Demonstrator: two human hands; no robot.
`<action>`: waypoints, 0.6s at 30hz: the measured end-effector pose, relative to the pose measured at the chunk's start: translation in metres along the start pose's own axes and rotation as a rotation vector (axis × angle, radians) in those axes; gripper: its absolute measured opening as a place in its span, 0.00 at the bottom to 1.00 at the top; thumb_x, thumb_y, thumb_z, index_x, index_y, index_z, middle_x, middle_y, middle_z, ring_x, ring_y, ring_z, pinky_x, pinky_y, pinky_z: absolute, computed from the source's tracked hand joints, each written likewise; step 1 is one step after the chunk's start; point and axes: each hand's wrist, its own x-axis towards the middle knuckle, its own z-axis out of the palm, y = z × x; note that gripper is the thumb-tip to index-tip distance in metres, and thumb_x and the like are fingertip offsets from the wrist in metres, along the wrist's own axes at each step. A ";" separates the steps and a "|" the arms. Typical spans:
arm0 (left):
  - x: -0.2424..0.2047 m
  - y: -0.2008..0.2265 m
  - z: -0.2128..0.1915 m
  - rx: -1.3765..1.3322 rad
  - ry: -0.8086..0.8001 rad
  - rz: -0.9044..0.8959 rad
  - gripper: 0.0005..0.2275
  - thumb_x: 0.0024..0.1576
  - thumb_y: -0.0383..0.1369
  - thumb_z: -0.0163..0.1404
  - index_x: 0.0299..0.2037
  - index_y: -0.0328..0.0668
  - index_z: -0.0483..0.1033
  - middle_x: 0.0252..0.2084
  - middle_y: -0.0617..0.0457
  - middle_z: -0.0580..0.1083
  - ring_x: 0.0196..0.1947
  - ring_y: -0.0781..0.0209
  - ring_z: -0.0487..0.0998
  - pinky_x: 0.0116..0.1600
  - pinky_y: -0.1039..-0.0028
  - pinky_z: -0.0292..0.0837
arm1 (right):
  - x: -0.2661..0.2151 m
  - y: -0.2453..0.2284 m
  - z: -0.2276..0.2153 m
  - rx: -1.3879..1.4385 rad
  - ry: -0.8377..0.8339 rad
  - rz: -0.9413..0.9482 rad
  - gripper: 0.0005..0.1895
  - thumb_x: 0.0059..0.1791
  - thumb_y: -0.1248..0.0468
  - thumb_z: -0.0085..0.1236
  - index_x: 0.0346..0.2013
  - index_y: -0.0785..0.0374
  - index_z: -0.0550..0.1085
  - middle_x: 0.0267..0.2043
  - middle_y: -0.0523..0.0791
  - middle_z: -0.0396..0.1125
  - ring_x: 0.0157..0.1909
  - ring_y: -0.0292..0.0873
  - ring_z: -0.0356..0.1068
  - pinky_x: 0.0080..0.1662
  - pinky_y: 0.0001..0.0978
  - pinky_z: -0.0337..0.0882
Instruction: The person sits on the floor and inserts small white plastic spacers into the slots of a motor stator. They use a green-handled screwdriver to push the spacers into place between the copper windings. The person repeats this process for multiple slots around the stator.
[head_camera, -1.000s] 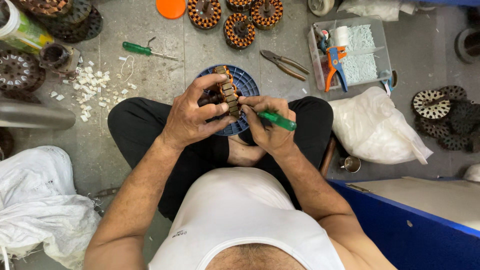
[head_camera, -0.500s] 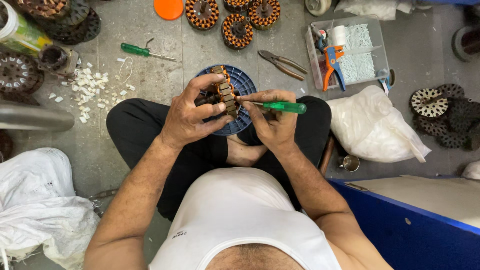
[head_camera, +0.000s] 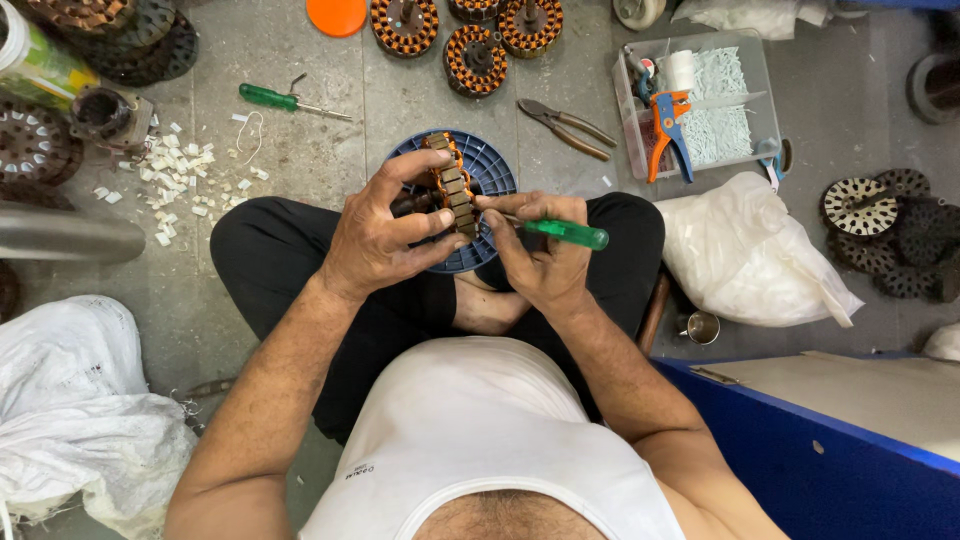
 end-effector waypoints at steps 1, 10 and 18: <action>0.000 0.000 0.000 -0.003 0.003 0.007 0.20 0.49 0.32 0.73 0.42 0.49 0.71 0.66 0.48 0.66 0.59 0.49 0.79 0.55 0.68 0.85 | 0.000 -0.001 0.001 -0.005 0.004 -0.011 0.22 0.53 0.80 0.58 0.49 0.63 0.55 0.44 0.57 0.74 0.45 0.47 0.79 0.43 0.28 0.79; -0.003 0.003 0.003 0.075 -0.046 -0.065 0.24 0.51 0.38 0.72 0.49 0.57 0.67 0.67 0.52 0.66 0.59 0.54 0.79 0.55 0.70 0.84 | -0.009 0.025 -0.020 0.190 0.135 0.169 0.20 0.56 0.76 0.60 0.53 0.64 0.58 0.46 0.56 0.72 0.47 0.49 0.79 0.47 0.34 0.83; 0.011 0.006 0.012 0.168 -0.061 -0.128 0.39 0.45 0.45 0.73 0.64 0.46 0.65 0.70 0.44 0.65 0.65 0.41 0.74 0.62 0.60 0.78 | -0.023 0.191 -0.053 -0.743 -0.381 0.726 0.30 0.42 0.68 0.62 0.58 0.62 0.65 0.35 0.59 0.74 0.39 0.63 0.75 0.43 0.54 0.74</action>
